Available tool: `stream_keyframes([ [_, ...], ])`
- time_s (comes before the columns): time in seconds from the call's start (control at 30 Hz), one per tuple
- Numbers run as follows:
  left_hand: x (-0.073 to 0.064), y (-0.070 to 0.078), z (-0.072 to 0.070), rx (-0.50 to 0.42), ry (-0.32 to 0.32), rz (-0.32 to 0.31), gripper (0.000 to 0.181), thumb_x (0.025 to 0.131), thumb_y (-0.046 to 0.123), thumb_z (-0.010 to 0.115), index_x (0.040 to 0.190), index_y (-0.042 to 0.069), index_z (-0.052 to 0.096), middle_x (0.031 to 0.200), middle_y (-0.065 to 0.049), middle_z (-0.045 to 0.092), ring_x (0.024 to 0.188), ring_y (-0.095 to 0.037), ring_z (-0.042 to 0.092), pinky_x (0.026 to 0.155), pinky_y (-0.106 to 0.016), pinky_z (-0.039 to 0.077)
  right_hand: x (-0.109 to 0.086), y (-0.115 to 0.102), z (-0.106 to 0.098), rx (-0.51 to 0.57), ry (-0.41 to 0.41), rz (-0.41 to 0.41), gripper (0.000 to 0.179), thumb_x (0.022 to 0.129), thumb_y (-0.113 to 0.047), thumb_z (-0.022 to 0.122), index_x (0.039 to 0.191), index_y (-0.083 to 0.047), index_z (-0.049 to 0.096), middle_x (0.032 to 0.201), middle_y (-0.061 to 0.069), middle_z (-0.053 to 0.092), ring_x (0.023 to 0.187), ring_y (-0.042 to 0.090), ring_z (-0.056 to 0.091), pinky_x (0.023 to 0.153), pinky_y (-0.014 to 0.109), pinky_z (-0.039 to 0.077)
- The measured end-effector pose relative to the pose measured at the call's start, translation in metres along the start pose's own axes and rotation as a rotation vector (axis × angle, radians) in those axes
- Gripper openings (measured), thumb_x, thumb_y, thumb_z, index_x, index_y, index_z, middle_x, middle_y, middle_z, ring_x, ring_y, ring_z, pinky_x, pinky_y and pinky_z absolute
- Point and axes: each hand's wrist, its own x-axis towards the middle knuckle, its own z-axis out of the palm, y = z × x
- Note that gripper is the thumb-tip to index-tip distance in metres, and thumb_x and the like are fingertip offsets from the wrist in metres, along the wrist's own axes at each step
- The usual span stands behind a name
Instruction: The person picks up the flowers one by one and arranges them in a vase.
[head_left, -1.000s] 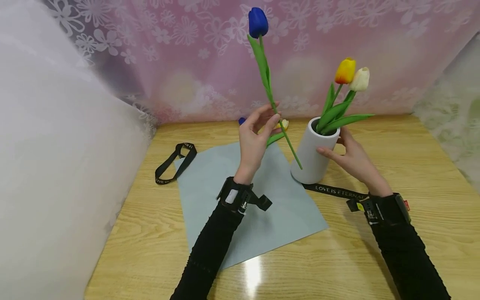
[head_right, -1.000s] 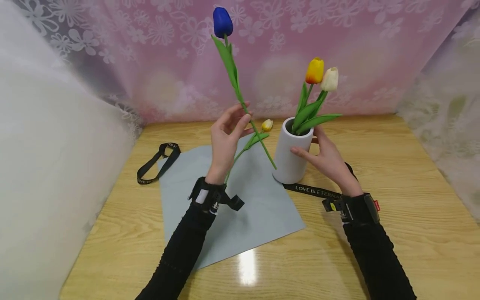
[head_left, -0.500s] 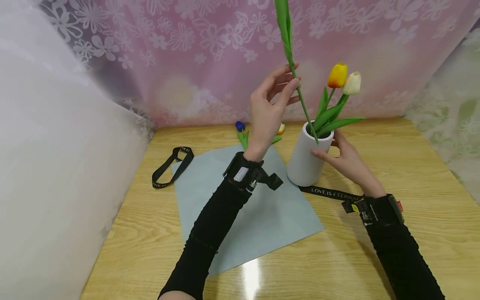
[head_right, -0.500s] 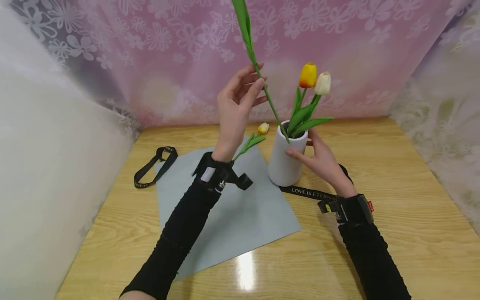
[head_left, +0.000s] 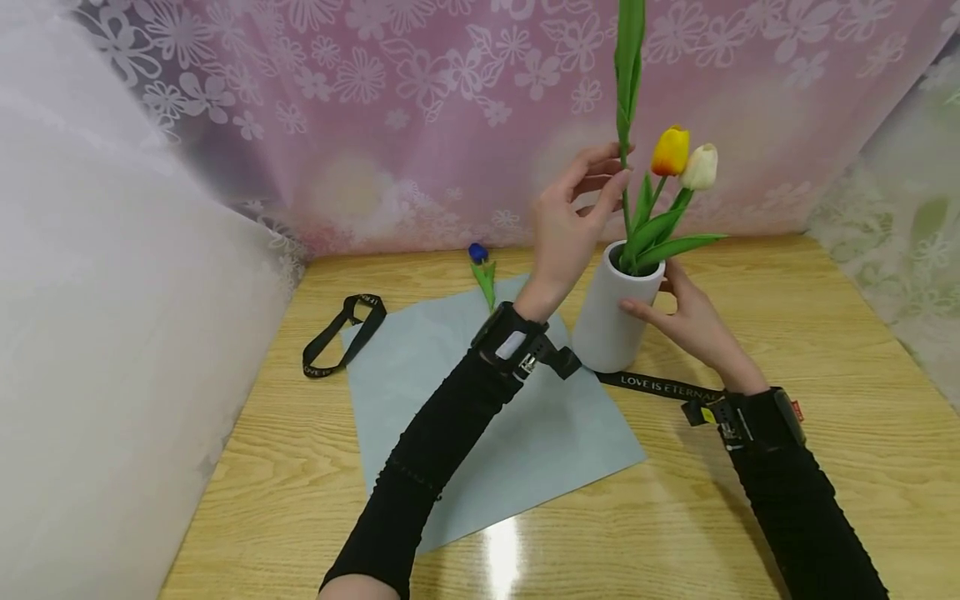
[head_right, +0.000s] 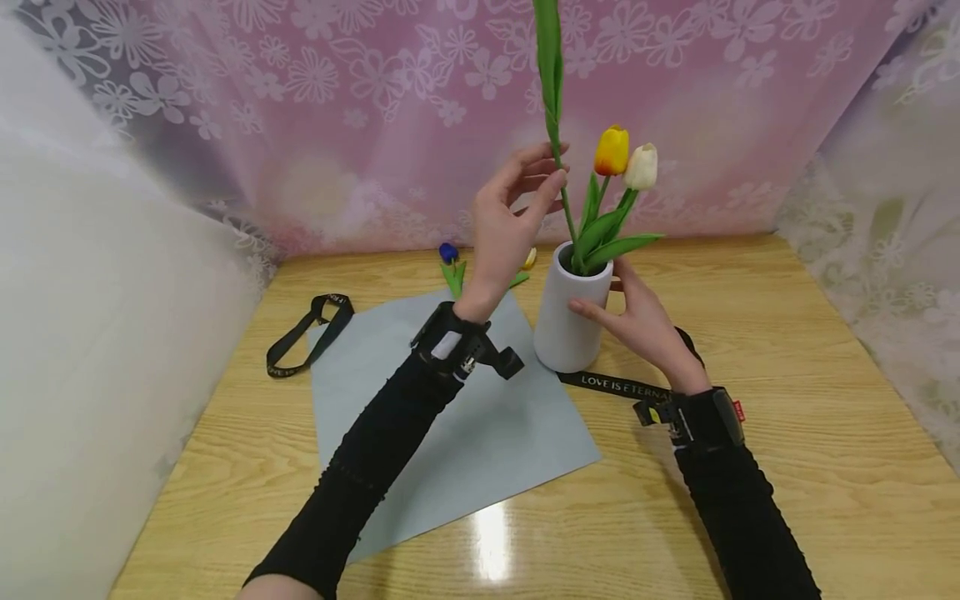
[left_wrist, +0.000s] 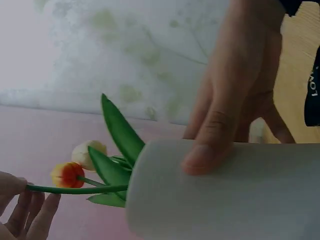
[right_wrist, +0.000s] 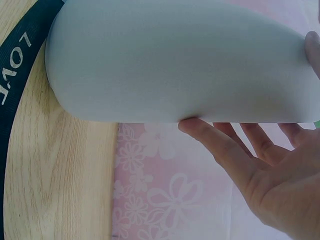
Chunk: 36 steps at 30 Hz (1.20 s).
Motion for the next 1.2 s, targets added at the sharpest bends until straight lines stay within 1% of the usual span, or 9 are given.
stream_keyframes([
  [0.17,-0.015,-0.014,0.006,0.183,-0.185,-0.108,0.028,0.101,0.011,0.064,0.128,0.002,0.062,0.12,-0.012,0.068,0.107,-0.017,0.068,0.085,-0.014,0.054,0.001,0.001,0.001,0.007,0.0,-0.014,0.09,0.098,-0.034,0.069,0.163,-0.039,0.006,0.164,0.015,0.026,0.141,0.049,0.033,0.099,0.072,0.04],
  [0.33,-0.027,-0.017,0.01,0.331,-0.382,-0.133,0.025,0.101,0.014,0.064,0.124,0.004,0.062,0.115,-0.009,0.071,0.104,-0.013,0.068,0.084,-0.009,0.05,0.001,0.003,0.0,0.009,-0.007,-0.029,0.092,0.1,-0.031,0.067,0.161,-0.044,0.001,0.166,0.014,0.02,0.141,0.051,0.032,0.098,0.071,0.041],
  [0.47,-0.031,-0.014,0.013,0.417,-0.452,-0.141,0.027,0.101,0.016,0.064,0.126,0.005,0.061,0.114,-0.006,0.071,0.101,-0.009,0.068,0.084,-0.008,0.049,0.001,0.004,0.0,0.011,-0.007,-0.058,0.093,0.1,-0.028,0.067,0.161,-0.045,0.0,0.167,0.012,0.018,0.142,0.052,0.031,0.099,0.071,0.04],
  [0.6,-0.034,-0.012,0.015,0.543,-0.502,-0.114,0.031,0.102,0.019,0.064,0.13,0.006,0.06,0.113,-0.004,0.07,0.1,-0.01,0.066,0.08,-0.01,0.047,0.001,0.005,0.0,0.011,-0.005,-0.114,0.092,0.101,-0.022,0.066,0.163,-0.038,0.0,0.166,0.015,0.02,0.138,0.054,0.034,0.098,0.071,0.039],
  [0.7,-0.039,-0.011,0.017,0.671,-0.539,-0.052,0.027,0.102,0.023,0.063,0.126,0.009,0.063,0.113,-0.002,0.069,0.103,-0.012,0.062,0.084,-0.014,0.046,0.001,0.006,0.0,0.006,0.003,-0.139,0.091,0.1,-0.019,0.066,0.165,-0.031,0.003,0.165,0.018,0.023,0.135,0.053,0.037,0.098,0.069,0.039],
  [0.83,-0.046,-0.01,0.017,0.848,-0.552,0.065,0.027,0.104,0.03,0.061,0.122,0.01,0.068,0.12,-0.003,0.066,0.117,-0.018,0.056,0.103,-0.019,0.041,0.0,0.006,0.001,-0.001,0.015,-0.136,0.087,0.1,-0.016,0.066,0.165,-0.02,0.009,0.163,0.023,0.025,0.136,0.053,0.037,0.102,0.069,0.035],
  [0.93,-0.047,-0.008,0.016,0.922,-0.536,0.093,0.031,0.104,0.034,0.06,0.122,0.012,0.069,0.126,-0.006,0.062,0.129,-0.023,0.051,0.115,-0.023,0.033,0.0,0.007,0.002,-0.002,0.016,-0.13,0.085,0.1,-0.016,0.066,0.164,-0.016,0.011,0.162,0.025,0.024,0.136,0.055,0.035,0.102,0.071,0.034],
  [1.1,-0.046,-0.007,0.009,0.914,-0.495,0.076,0.029,0.102,0.036,0.063,0.12,0.014,0.07,0.131,-0.006,0.061,0.14,-0.025,0.044,0.121,-0.022,0.022,0.0,0.006,0.003,0.01,0.016,-0.09,0.085,0.1,-0.021,0.068,0.164,-0.019,0.012,0.163,0.022,0.024,0.136,0.053,0.034,0.099,0.072,0.037],
  [1.2,-0.044,-0.008,0.003,0.864,-0.471,0.07,0.027,0.102,0.034,0.064,0.119,0.015,0.071,0.134,-0.006,0.062,0.135,-0.022,0.051,0.115,-0.019,0.031,-0.001,0.004,0.003,0.028,0.011,-0.057,0.087,0.099,-0.023,0.068,0.164,-0.021,0.011,0.164,0.021,0.024,0.138,0.052,0.033,0.099,0.072,0.037],
])
